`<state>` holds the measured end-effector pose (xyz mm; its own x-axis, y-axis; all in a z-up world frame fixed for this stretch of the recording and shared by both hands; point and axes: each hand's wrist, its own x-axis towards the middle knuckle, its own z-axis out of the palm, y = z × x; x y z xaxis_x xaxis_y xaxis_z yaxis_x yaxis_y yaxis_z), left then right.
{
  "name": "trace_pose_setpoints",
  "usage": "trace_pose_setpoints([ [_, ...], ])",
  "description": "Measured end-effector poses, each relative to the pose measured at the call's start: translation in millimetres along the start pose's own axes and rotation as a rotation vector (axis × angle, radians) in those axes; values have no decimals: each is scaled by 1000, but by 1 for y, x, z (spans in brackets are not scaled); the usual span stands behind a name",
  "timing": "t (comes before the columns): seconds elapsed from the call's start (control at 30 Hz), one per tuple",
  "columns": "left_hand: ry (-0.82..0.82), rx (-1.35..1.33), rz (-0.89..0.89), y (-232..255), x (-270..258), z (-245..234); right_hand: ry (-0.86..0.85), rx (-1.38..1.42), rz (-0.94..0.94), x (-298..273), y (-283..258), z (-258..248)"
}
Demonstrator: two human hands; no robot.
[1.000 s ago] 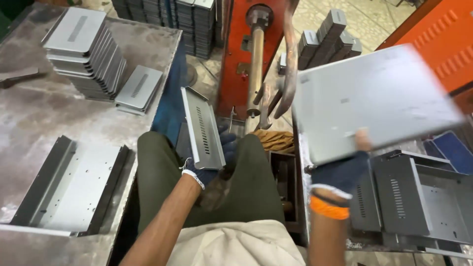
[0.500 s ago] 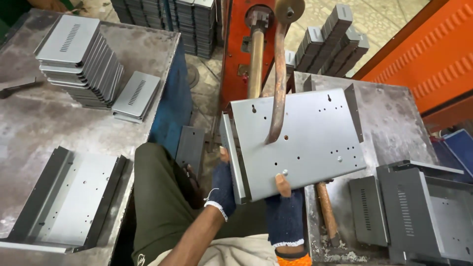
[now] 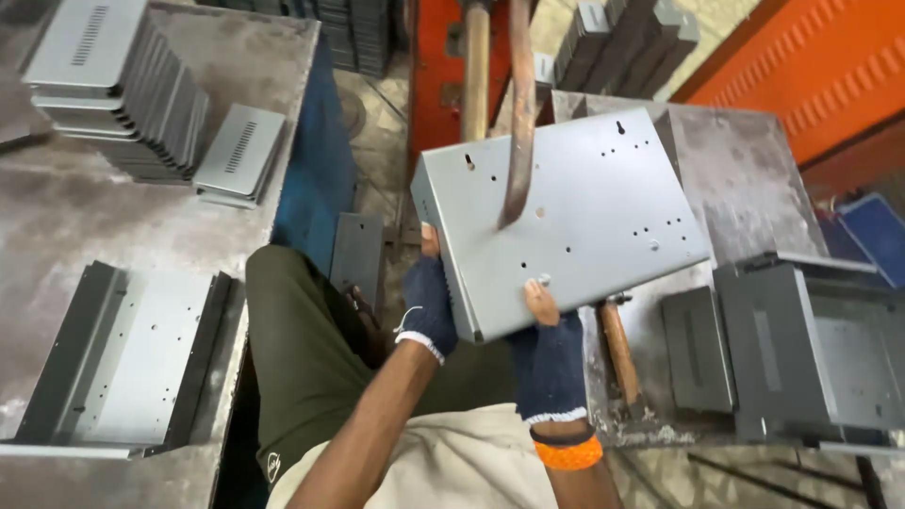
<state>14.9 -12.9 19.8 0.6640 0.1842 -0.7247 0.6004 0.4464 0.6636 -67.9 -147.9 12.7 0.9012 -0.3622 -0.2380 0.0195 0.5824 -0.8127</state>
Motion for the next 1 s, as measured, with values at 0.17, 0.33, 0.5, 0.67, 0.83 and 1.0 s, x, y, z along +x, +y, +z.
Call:
trace_pose_setpoints([
  [0.17,-171,-467,11,-6,-6,2,-22,54,-15,-12,-8,22],
  [0.33,-528,-144,642,-45,12,-35,-39,114,14,-7,-19,32],
  [0.5,-831,-34,751,-26,31,-34,-117,51,-19,11,-39,56],
  [0.67,-878,-76,814,2,72,1,67,316,74,103,-11,45],
  [0.83,-827,-86,738,9,70,1,132,213,111,88,-46,84],
  [1.0,-881,-144,751,13,60,-3,115,259,119,60,-56,99],
])
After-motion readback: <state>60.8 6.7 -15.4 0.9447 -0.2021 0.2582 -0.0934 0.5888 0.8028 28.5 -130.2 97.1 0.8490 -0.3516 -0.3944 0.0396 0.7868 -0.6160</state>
